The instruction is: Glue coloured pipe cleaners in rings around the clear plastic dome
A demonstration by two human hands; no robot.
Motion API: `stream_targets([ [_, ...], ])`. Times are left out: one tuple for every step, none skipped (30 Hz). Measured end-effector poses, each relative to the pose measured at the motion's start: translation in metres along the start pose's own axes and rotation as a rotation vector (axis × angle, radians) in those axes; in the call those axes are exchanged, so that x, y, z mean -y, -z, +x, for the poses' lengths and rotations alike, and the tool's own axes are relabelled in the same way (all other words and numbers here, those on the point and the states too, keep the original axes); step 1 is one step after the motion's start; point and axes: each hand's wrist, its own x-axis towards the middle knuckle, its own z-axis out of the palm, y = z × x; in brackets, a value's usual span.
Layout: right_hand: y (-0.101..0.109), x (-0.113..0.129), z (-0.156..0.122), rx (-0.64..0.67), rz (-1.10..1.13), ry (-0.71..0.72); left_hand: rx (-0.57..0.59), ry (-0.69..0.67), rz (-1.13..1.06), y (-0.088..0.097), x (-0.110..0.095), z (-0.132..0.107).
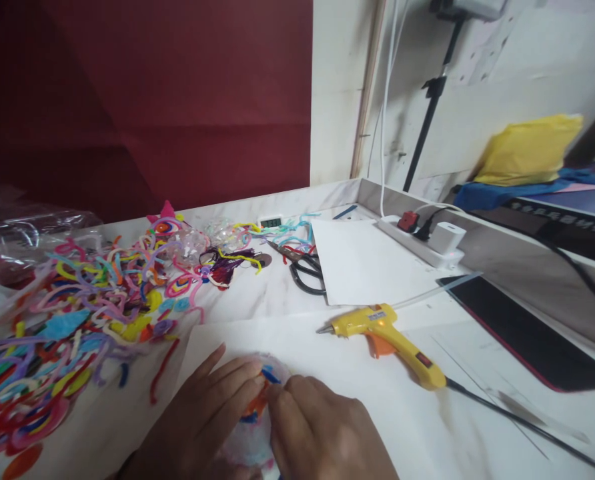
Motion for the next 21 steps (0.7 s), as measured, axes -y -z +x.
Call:
stream_targets([
  [-0.003,0.000,0.000,0.005,-0.019,0.010,-0.007,0.000,-0.005,0.000,0.000,0.000],
  [-0.005,0.000,0.000,-0.003,-0.039,0.020,-0.013,0.002,-0.012,0.001,0.000,0.001],
  [-0.007,0.000,0.000,-0.020,-0.059,0.033,-0.016,0.004,-0.017,0.001,0.000,0.001],
  [-0.008,0.001,0.000,-0.039,-0.078,0.045,-0.021,0.004,-0.021,0.001,0.000,0.001],
  [-0.009,0.001,0.000,-0.053,-0.093,0.058,-0.022,0.005,-0.024,0.000,0.000,0.001],
  [-0.009,0.001,0.000,-0.061,-0.107,0.076,-0.021,0.004,-0.025,0.000,0.000,0.001],
  [-0.009,0.001,0.001,-0.070,-0.124,0.095,-0.020,0.001,-0.023,0.000,0.000,0.001],
  [-0.009,0.001,0.002,-0.076,-0.145,0.113,-0.026,-0.009,-0.018,-0.001,0.001,0.000],
  [-0.010,0.001,0.003,-0.085,-0.171,0.128,-0.030,-0.018,-0.010,-0.002,0.001,0.000],
  [-0.010,0.001,0.004,-0.096,-0.201,0.141,-0.043,-0.029,-0.005,-0.002,0.001,0.000],
  [-0.011,0.001,0.006,-0.111,-0.233,0.156,-0.051,-0.037,-0.003,-0.003,0.002,0.000],
  [-0.012,0.002,0.008,-0.132,-0.264,0.170,-0.054,-0.040,-0.004,-0.003,0.002,0.000],
  [-0.013,0.002,0.009,-0.160,-0.291,0.184,-0.050,-0.033,-0.009,-0.003,0.002,0.001],
  [-0.014,0.003,0.011,-0.188,-0.311,0.200,-0.050,-0.022,-0.015,-0.003,0.002,0.001],
  [-0.016,0.003,0.012,-0.212,-0.321,0.215,-0.048,-0.010,-0.019,-0.002,0.002,0.002],
  [-0.017,0.003,0.012,-0.226,-0.323,0.227,-0.046,-0.004,-0.021,-0.002,0.002,0.003],
  [-0.018,0.003,0.012,-0.228,-0.320,0.233,-0.043,-0.004,-0.021,-0.001,0.001,0.004],
  [-0.018,0.003,0.012,-0.217,-0.314,0.235,-0.047,-0.007,-0.020,-0.001,0.001,0.004],
  [-0.018,0.003,0.012,-0.209,-0.307,0.239,-0.048,-0.012,-0.019,-0.001,0.001,0.004],
  [-0.017,0.003,0.012,-0.202,-0.301,0.240,-0.042,-0.018,-0.016,-0.001,0.001,0.004],
  [-0.017,0.003,0.013,-0.206,-0.297,0.240,-0.044,-0.018,-0.012,-0.001,0.000,0.004],
])
